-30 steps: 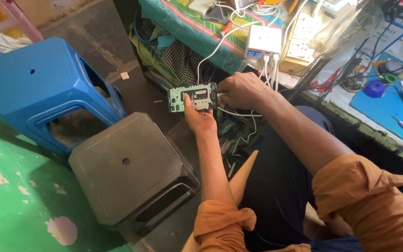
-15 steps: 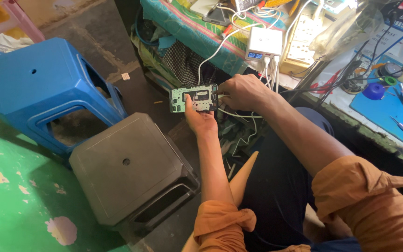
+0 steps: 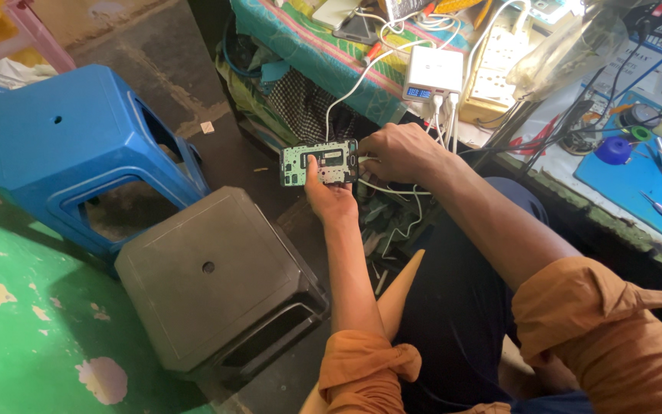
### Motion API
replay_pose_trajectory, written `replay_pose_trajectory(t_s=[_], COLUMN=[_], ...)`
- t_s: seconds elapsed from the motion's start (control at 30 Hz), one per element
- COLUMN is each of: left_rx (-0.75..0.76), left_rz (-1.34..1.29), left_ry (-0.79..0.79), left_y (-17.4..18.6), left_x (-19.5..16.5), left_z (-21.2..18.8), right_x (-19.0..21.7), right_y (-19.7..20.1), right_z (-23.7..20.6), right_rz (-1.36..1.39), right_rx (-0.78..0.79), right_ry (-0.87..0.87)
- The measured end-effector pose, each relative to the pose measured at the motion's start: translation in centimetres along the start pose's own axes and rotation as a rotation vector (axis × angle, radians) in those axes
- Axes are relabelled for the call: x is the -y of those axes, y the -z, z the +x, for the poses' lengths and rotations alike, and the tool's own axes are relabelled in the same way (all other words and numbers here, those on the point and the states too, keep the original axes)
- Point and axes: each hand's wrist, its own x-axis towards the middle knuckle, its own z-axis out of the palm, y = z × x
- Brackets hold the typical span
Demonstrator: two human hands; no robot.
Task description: The person sits on a chair and repairs a Samsung smartphone, prying the screen off the frame with a tool, handling the exposed internal chassis, and connecting the phone to a charging adapter to test it. They use a screwdriver on the midframe and reposition the display panel against the housing.
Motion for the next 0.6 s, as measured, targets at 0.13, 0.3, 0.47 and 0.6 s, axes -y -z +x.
replay_pose_trajectory(t_s=[0.13,0.3,0.47,0.6], left_rx=[-0.008,0.010,-0.026,-0.009], left_rz=[-0.007,-0.024,0.000,-0.001], left_ry=[0.012,0.008,0.001,0.004], left_y=[-0.18,-0.35,-0.35,-0.24], left_x=[-0.17,-0.24,-0.26,-0.30], left_z=[0.03,0.00,-0.09,-0.13], right_x=[0.10,0.31,0.58,0.66], right_y=[0.15,0.42,0.73,0.83], right_z=[0.13,0.19,0.18,0.04], right_rz=[-0.012,-0.019,-0.029,0.001], right_rx=[-0.025,-0.018,0.013,0.003], right_ry=[0.018,0.008,-0.054,-0.027])
